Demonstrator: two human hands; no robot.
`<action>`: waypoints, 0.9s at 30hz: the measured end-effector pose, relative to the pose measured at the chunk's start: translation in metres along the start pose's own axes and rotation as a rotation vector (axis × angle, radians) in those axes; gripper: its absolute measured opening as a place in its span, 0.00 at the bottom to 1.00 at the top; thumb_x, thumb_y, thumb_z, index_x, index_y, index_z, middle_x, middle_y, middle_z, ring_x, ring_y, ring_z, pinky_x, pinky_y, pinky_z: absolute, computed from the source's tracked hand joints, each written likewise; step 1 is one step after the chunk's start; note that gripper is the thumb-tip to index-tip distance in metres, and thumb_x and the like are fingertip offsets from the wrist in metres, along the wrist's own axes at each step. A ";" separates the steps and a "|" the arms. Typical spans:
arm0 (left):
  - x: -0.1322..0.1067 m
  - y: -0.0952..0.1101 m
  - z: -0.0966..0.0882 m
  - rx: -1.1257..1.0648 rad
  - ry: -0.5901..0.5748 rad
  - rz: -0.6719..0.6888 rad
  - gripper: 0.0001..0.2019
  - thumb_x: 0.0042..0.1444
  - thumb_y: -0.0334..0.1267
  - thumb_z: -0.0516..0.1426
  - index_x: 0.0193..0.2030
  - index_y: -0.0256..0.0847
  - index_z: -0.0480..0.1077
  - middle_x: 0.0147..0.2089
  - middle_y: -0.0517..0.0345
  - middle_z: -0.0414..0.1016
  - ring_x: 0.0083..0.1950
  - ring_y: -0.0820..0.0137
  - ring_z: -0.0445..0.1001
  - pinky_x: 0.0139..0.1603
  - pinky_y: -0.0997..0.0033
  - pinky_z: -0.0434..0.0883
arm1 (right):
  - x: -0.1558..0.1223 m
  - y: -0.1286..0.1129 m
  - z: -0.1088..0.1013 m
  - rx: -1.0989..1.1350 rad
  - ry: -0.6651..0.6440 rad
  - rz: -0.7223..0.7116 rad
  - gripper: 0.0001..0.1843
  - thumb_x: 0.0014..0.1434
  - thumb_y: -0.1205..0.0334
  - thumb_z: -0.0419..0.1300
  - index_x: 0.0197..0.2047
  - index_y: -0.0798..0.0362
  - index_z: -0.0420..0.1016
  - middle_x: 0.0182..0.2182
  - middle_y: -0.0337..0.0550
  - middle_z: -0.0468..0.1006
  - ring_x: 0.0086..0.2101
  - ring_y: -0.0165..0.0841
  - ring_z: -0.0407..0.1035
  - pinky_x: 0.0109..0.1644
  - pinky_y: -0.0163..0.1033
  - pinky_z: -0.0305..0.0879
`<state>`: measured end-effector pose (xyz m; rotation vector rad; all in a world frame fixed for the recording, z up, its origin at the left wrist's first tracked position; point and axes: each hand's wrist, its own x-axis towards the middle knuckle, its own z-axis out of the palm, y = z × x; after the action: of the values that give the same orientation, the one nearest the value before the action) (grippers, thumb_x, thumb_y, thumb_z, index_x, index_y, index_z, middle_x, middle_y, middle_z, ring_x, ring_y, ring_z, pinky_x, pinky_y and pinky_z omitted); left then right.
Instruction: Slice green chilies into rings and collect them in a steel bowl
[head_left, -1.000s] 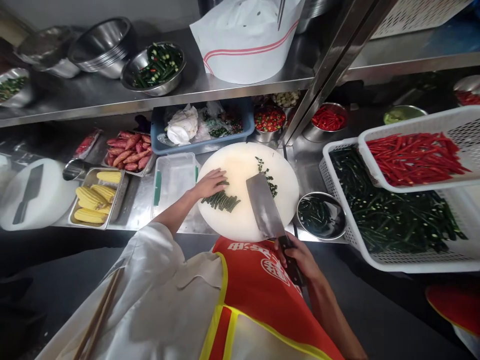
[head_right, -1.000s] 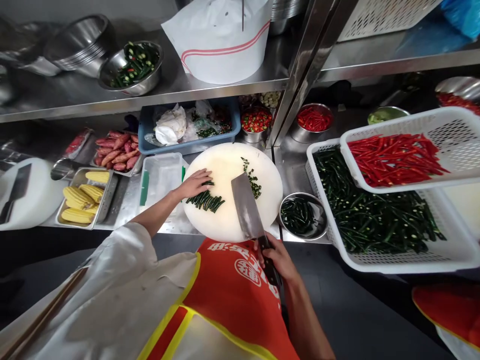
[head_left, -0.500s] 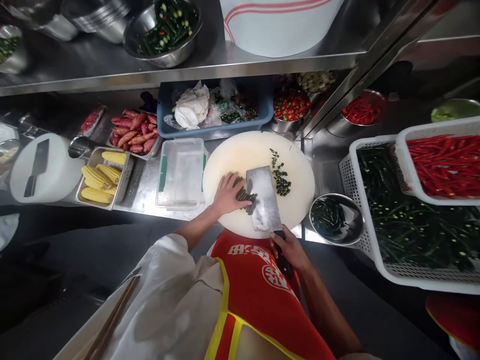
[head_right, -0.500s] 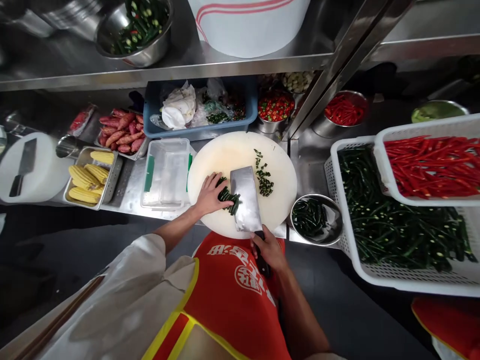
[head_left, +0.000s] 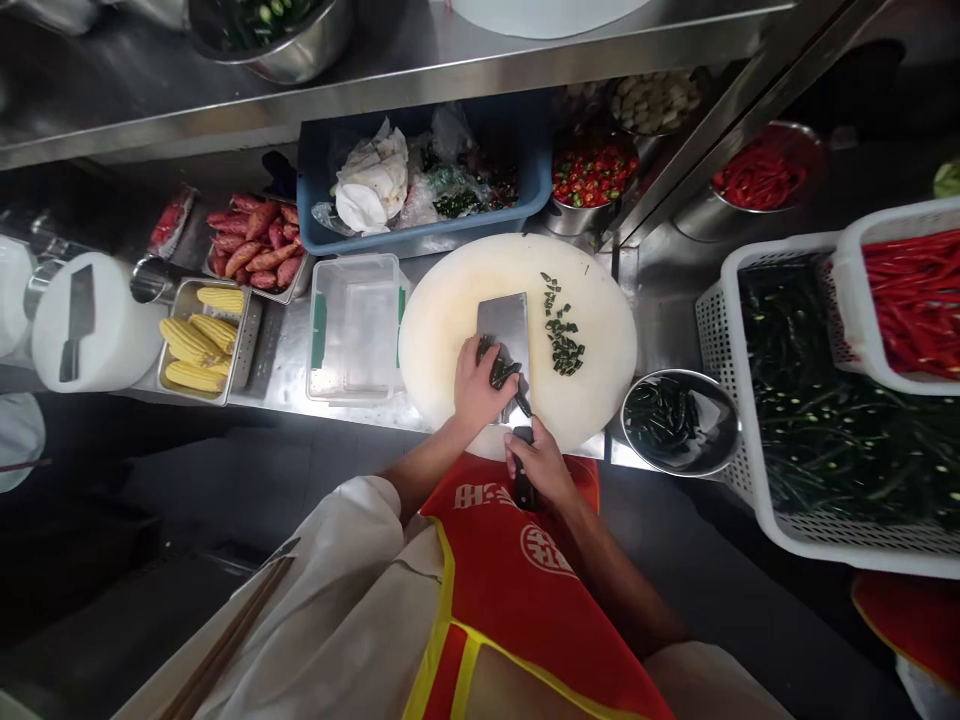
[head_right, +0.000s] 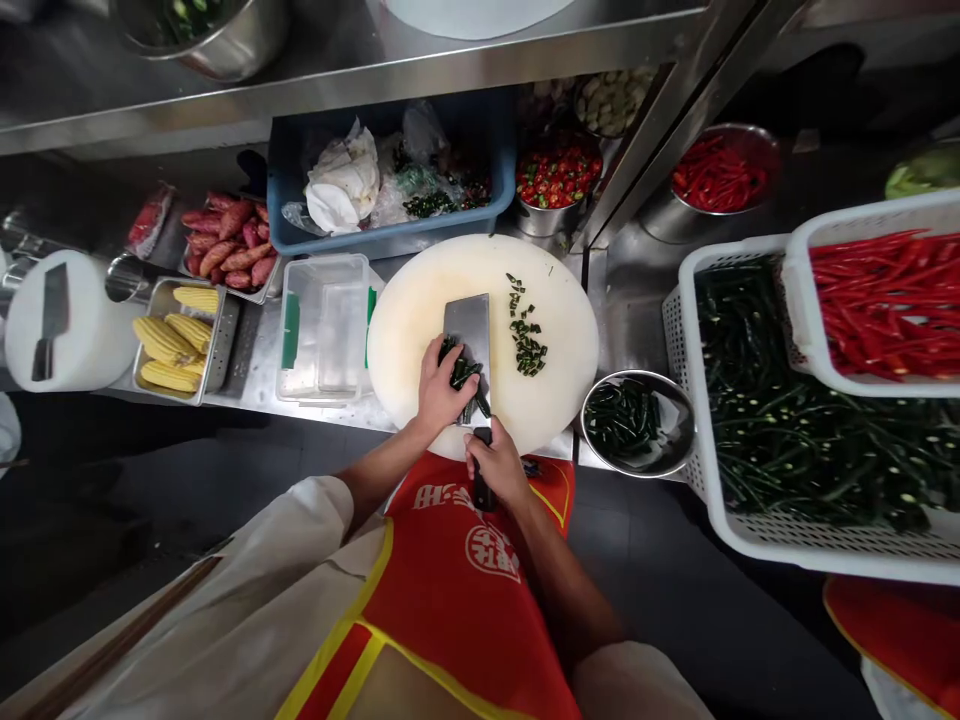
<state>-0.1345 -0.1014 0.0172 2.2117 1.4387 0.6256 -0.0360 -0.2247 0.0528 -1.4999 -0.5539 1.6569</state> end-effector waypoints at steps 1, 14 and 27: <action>0.000 0.002 0.001 -0.013 0.010 -0.017 0.24 0.60 0.47 0.57 0.61 0.42 0.66 0.71 0.45 0.53 0.72 0.52 0.54 0.71 0.46 0.59 | -0.001 -0.003 0.000 0.022 -0.003 -0.006 0.13 0.57 0.53 0.57 0.34 0.47 0.55 0.19 0.26 0.66 0.17 0.27 0.61 0.22 0.33 0.61; 0.000 0.169 0.065 -0.325 -0.066 0.182 0.23 0.61 0.44 0.57 0.62 0.45 0.63 0.71 0.47 0.53 0.73 0.54 0.53 0.72 0.44 0.59 | -0.100 -0.018 -0.118 -0.058 0.361 -0.091 0.12 0.59 0.53 0.59 0.34 0.47 0.58 0.18 0.28 0.68 0.17 0.29 0.61 0.22 0.34 0.58; -0.010 0.207 0.163 -0.432 -0.121 0.068 0.08 0.54 0.29 0.60 0.41 0.39 0.74 0.51 0.48 0.74 0.56 0.62 0.73 0.64 0.58 0.69 | -0.116 -0.002 -0.208 -0.505 0.577 -0.137 0.12 0.59 0.53 0.53 0.42 0.50 0.67 0.24 0.36 0.72 0.26 0.37 0.67 0.32 0.39 0.60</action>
<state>0.1072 -0.2050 0.0032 1.9249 1.0545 0.7331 0.1599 -0.3570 0.0839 -2.1410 -0.7568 0.9372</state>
